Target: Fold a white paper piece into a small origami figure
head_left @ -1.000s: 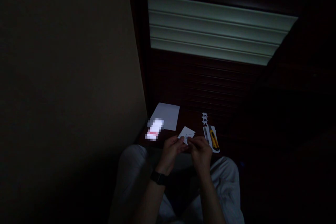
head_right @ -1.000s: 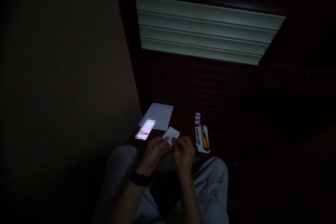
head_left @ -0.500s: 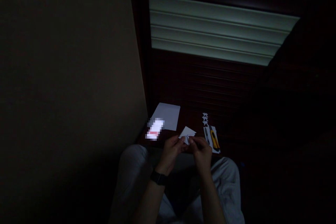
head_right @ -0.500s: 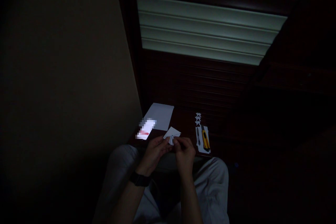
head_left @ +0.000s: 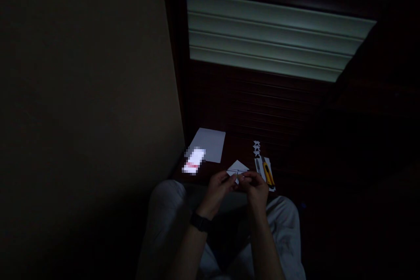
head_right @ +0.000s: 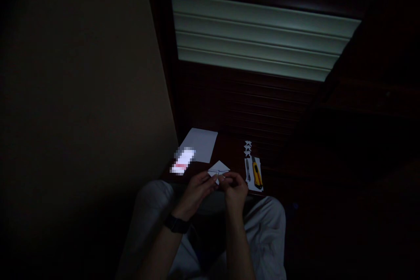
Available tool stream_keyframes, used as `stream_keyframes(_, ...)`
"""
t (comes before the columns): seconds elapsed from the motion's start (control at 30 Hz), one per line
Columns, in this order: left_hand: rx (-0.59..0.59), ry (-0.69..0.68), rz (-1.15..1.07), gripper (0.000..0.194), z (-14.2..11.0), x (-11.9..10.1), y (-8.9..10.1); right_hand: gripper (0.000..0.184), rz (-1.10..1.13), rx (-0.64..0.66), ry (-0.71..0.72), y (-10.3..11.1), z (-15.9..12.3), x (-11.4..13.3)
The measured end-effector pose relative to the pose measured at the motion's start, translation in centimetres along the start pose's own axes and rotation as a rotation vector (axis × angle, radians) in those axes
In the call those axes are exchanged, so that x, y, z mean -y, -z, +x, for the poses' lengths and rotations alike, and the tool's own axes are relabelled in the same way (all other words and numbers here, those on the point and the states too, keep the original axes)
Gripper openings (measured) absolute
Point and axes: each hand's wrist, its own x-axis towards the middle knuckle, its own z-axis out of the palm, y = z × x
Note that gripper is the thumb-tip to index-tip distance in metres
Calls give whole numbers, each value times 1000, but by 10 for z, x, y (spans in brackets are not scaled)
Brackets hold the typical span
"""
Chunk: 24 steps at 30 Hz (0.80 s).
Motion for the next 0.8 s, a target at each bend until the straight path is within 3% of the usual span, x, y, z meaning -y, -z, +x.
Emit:
stream_keyframes(0.27,-73,2,170,29,3,17,2,24,93,-69,17,-2,-2,-3)
stream_keyframes(0.53,-139,-18,148,26,4,19,-1,29,108,-32,-14,0,1,-6)
stream_keyframes(0.8,-96,10,83,25,2,14,0,26,62,17,-22,5,2,-1)
